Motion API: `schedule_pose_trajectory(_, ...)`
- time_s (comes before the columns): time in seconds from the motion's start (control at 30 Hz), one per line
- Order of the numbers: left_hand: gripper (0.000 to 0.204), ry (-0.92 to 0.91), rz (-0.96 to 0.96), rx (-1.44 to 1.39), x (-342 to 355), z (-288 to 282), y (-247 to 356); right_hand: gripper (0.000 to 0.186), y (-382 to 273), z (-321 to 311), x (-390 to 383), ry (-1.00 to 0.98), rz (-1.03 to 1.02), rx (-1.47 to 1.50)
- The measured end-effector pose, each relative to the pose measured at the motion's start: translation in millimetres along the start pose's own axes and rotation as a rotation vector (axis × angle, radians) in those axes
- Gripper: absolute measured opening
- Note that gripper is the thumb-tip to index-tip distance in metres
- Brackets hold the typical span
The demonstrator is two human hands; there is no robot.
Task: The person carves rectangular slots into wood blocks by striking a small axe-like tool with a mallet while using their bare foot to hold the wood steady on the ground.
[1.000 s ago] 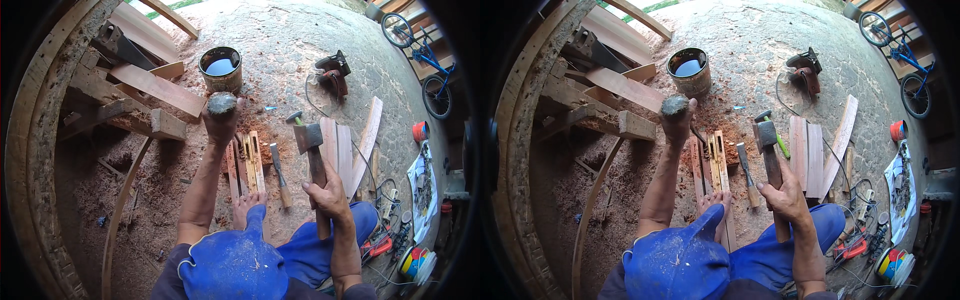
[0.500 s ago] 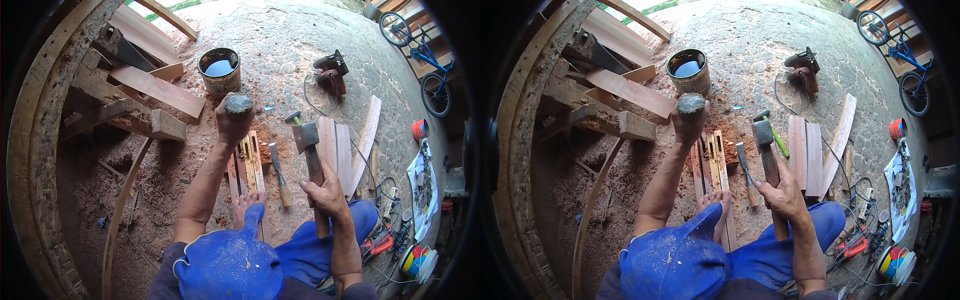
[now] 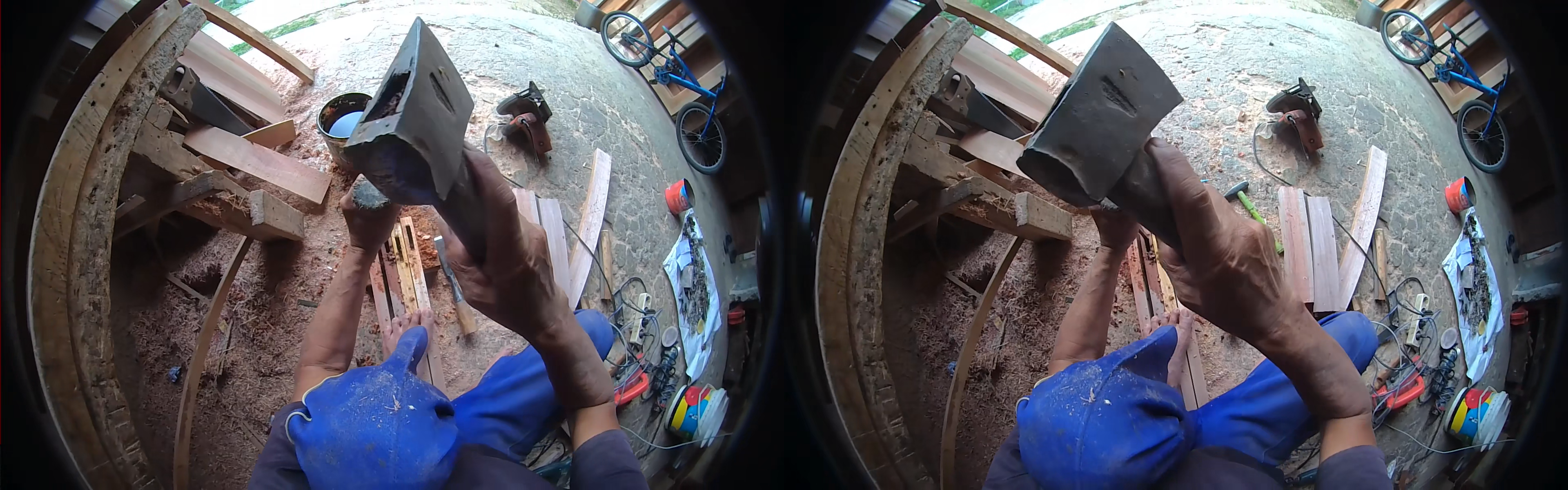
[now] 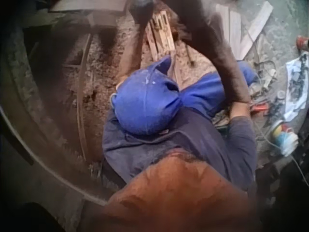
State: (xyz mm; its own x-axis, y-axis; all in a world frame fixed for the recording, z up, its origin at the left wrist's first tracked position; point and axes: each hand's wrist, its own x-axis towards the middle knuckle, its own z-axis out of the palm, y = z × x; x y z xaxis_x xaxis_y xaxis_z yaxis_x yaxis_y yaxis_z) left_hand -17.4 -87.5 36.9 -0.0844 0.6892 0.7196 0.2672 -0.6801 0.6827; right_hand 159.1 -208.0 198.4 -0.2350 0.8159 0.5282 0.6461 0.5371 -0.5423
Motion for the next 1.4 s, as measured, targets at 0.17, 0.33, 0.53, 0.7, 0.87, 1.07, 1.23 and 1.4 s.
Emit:
schedule_pose_trajectory(0.17,0.040,-0.031,-0.110,-0.051,-12.2,12.5,-44.1,0.075,44.7,54.2,-8.5,-0.459,0.208,-0.322)
schedule_pose_trajectory(0.33,0.014,0.044,-0.138,-0.159,-0.5,14.8,-36.2,0.068,20.5,12.8,18.5,-0.298,0.192,0.008)
schedule_pose_trajectory(0.53,0.009,0.005,-0.014,0.239,-0.1,6.5,-30.1,0.063,-34.0,-33.6,91.0,0.443,-0.285,0.126)
schedule_pose_trajectory(0.7,0.010,-0.085,0.079,0.246,-3.4,9.8,-27.7,0.071,40.2,55.5,12.9,-0.573,0.221,-0.479)
schedule_pose_trajectory(0.87,0.013,-0.034,-0.203,-0.151,-9.9,16.3,-29.7,0.074,35.2,32.7,-1.6,-0.303,0.148,-0.156)
schedule_pose_trajectory(1.07,0.014,-0.173,-0.167,0.286,-17.3,-11.5,-44.6,0.042,-42.1,-58.7,93.6,0.575,-0.243,0.102)
schedule_pose_trajectory(1.23,0.017,-0.048,-0.249,-0.230,-4.1,16.3,-23.5,0.064,10.1,13.2,37.4,0.292,-0.076,0.008)
schedule_pose_trajectory(1.4,0.017,-0.034,-0.201,-0.097,-22.1,4.9,-15.1,0.070,29.2,33.8,-4.2,-0.495,0.266,-0.170)
